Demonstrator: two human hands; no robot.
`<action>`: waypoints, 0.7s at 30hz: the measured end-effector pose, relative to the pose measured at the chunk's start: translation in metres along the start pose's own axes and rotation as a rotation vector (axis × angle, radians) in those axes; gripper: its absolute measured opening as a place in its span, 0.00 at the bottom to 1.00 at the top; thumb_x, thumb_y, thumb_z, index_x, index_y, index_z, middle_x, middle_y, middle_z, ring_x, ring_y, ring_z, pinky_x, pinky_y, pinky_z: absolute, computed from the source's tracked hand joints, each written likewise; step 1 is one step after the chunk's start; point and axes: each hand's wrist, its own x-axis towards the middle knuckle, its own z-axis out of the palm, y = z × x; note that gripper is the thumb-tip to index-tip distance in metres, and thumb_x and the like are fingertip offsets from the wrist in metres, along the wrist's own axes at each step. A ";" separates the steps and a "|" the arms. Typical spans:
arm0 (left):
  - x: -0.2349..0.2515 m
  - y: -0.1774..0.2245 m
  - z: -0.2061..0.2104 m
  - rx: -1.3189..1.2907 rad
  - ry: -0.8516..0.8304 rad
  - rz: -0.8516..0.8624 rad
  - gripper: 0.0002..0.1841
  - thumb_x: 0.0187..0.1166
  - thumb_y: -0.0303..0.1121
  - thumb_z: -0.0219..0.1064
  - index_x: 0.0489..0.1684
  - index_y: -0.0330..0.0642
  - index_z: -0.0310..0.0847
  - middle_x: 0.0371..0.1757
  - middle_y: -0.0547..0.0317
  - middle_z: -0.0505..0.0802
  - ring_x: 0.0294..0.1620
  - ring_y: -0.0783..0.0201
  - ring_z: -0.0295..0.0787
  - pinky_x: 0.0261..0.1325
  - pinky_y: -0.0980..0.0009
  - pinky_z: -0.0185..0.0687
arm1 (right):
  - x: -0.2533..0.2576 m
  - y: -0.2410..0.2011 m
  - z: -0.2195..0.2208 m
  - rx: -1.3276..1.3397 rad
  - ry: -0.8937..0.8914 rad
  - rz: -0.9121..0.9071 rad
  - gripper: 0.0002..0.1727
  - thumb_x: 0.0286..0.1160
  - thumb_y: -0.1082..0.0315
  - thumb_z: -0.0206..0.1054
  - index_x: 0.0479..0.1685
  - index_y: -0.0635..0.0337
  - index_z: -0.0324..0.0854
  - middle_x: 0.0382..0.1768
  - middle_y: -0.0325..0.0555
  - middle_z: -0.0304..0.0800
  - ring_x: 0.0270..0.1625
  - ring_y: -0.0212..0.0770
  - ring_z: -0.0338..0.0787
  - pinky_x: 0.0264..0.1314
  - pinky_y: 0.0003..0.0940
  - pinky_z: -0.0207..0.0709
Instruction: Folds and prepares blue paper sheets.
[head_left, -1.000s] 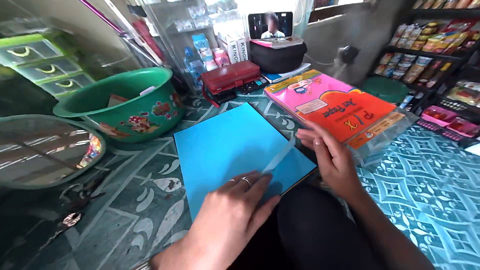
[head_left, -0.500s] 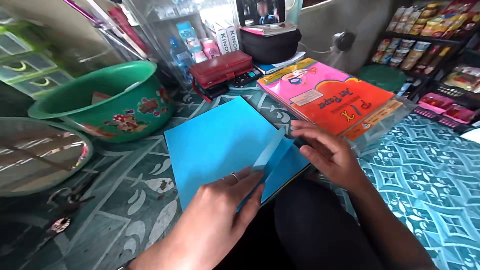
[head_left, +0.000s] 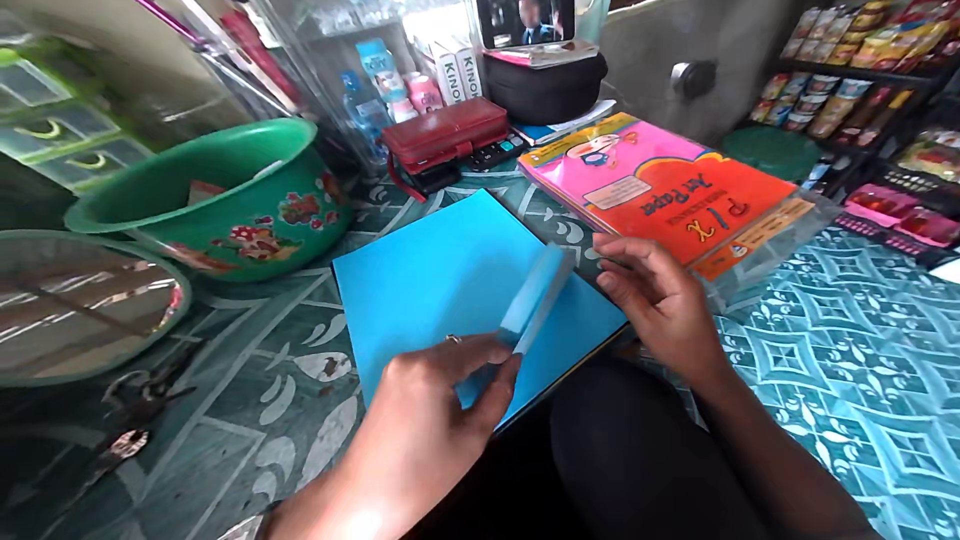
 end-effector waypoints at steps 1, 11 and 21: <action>0.001 0.000 -0.002 -0.042 -0.008 -0.053 0.10 0.76 0.42 0.68 0.33 0.49 0.92 0.30 0.73 0.92 0.30 0.89 0.84 0.34 0.91 0.79 | 0.000 0.001 -0.001 -0.002 -0.008 -0.004 0.17 0.82 0.62 0.68 0.61 0.65 0.83 0.68 0.49 0.86 0.66 0.32 0.89 0.65 0.26 0.85; 0.013 -0.001 -0.017 -0.217 -0.112 -0.238 0.11 0.78 0.50 0.71 0.31 0.57 0.87 0.24 0.82 0.87 0.23 0.88 0.79 0.25 0.90 0.72 | 0.000 0.004 -0.004 -0.069 -0.064 -0.028 0.13 0.77 0.58 0.72 0.45 0.59 0.91 0.68 0.49 0.87 0.70 0.33 0.86 0.65 0.26 0.84; 0.012 -0.002 -0.017 -0.229 -0.106 -0.276 0.11 0.72 0.50 0.75 0.26 0.58 0.85 0.22 0.80 0.86 0.22 0.86 0.78 0.23 0.89 0.70 | 0.000 0.004 -0.003 -0.069 -0.054 -0.021 0.16 0.74 0.57 0.75 0.48 0.61 0.88 0.69 0.51 0.85 0.75 0.36 0.84 0.69 0.29 0.84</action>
